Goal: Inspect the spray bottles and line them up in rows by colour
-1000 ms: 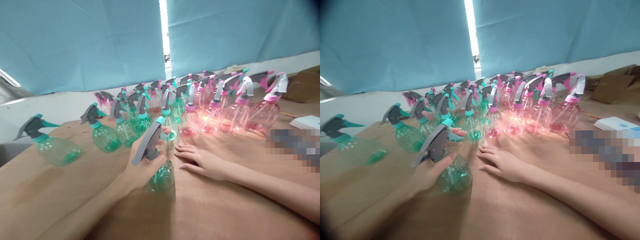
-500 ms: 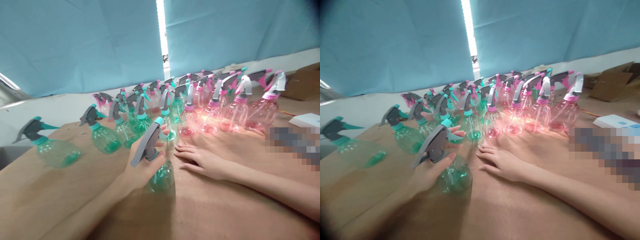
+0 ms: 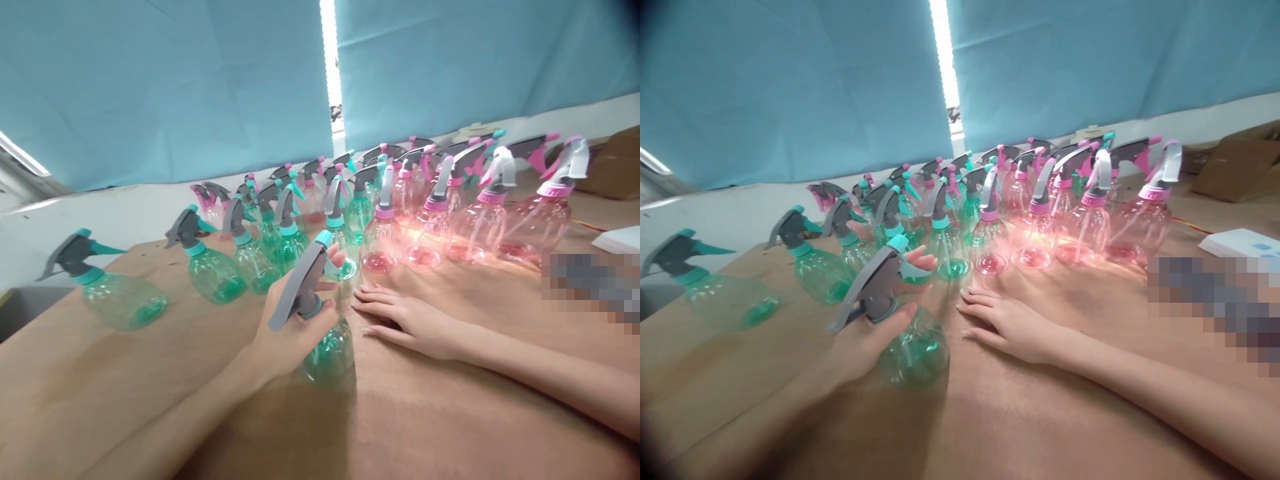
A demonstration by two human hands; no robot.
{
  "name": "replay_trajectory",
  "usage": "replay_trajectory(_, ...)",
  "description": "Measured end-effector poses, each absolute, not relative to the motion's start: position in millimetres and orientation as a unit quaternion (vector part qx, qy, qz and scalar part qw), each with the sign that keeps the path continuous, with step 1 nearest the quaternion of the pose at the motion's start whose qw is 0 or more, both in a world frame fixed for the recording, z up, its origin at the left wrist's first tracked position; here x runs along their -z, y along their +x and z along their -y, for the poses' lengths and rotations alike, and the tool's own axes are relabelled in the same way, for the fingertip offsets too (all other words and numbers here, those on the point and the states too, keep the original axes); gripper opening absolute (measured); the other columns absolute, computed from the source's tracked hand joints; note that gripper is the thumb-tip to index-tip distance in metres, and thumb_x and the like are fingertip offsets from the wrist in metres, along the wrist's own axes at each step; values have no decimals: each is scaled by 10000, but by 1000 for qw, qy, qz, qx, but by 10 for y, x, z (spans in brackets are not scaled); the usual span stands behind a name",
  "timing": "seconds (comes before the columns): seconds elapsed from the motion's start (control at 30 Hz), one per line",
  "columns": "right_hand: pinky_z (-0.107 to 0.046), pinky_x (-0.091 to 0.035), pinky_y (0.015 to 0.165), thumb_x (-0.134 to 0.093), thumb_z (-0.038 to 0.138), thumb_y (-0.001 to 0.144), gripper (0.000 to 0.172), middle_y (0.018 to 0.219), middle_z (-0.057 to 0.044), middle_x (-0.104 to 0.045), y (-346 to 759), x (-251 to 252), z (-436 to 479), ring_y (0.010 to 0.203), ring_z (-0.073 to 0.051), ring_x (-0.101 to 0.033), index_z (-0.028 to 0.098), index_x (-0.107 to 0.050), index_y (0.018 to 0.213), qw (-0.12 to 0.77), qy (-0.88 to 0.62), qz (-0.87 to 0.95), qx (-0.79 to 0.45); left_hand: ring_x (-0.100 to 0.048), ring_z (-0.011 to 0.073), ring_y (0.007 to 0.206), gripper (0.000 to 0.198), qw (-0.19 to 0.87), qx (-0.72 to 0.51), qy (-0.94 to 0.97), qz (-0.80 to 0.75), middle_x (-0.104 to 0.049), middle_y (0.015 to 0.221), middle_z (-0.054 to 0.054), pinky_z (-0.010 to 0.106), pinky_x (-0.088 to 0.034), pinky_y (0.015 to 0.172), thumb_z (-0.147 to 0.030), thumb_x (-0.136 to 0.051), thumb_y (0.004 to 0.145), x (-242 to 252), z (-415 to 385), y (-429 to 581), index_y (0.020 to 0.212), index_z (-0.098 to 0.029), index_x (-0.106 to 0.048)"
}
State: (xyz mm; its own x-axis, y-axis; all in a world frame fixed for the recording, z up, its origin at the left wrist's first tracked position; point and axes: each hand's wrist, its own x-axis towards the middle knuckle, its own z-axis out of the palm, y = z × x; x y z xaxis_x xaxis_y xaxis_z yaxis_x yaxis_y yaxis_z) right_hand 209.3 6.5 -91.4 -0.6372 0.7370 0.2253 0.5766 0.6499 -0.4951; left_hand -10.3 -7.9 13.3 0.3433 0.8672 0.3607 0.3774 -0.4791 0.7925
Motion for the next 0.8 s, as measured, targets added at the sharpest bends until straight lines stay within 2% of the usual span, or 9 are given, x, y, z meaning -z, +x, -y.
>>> replay_trajectory(0.2,-455,-320,1134,-424,498,974,517,1501,-62,-416,2093,911,-61,1389,-260,-357,233,-472,1415,208,-372,883,-198,-667,224,1021,507,313,-402,769,-387,-692,1181,39,375,-538,934,-124,-555,736,-152,64,-84,1225,-255,-568)
replay_trajectory(0.43,-462,-307,1138,-439,491,969,519,1499,-74,-415,2090,916,-61,1385,-270,-363,218,-484,1407,215,-373,878,-207,-673,223,993,492,320,-411,758,-393,-688,1171,43,358,-555,880,-96,-547,741,-166,96,-62,1209,-243,-569)
replay_trajectory(0.63,-449,-310,1138,-412,500,976,536,1502,-94,-407,2086,899,-66,1387,-268,-360,183,-491,1401,200,-373,885,-196,-674,225,944,414,311,-409,763,-392,-678,1180,46,386,-554,866,-147,-556,771,-125,71,-78,1173,-243,-585)
replay_trajectory(0.8,-445,-305,1143,-397,511,978,544,1512,-79,-392,2088,903,-64,1397,-254,-344,193,-474,1412,190,-379,884,-195,-664,238,1008,415,309,-405,764,-396,-670,1190,46,381,-555,875,-142,-555,763,-133,87,-87,1164,-244,-587)
